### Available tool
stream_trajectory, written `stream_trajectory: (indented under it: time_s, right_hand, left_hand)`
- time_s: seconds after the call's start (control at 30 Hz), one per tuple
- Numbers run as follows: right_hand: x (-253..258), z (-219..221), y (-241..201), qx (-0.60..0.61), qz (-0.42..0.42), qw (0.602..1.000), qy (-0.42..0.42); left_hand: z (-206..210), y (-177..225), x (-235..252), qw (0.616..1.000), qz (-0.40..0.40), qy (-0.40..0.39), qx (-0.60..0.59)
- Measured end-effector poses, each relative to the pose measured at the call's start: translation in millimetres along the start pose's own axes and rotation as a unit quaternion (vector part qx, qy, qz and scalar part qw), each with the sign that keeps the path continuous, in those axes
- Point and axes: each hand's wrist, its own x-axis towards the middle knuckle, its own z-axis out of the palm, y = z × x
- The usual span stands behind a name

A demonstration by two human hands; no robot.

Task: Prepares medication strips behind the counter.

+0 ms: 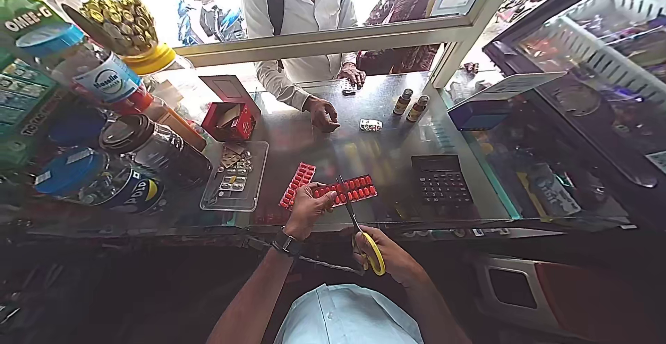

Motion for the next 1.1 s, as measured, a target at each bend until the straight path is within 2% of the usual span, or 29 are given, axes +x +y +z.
stream_trajectory:
  time_s: [0.4,0.5,0.57,0.63,0.73,0.93,1.1]
  right_hand:
    - [10,5,7,0.011,0.008,0.997,0.075]
    - [11,1,8,-0.053,0.013,0.992,0.115]
    - [11,-3,9,-0.192,0.045,0.968,0.152]
    - [14,2,3,-0.315,0.095,0.932,0.152]
    - [31,25,-16,-0.41,0.121,0.891,0.154]
    - [80,60,-51,-0.516,0.145,0.813,0.227]
    - [112,56,-54,-0.519,0.123,0.814,0.229]
  left_hand:
    - [1,-5,16,0.999,-0.031,0.01,0.006]
    - [-10,-1,8,0.999,-0.004,0.042,-0.017]
    - [-24,7,-4,0.995,0.018,0.077,-0.061]
    - [-45,11,-18,0.988,0.035,0.093,-0.122]
    - [-67,13,-40,0.983,0.052,0.082,-0.154]
    - [-83,2,-67,0.984,0.086,0.049,-0.15]
    - [-83,-5,-75,0.981,0.116,0.086,-0.133]
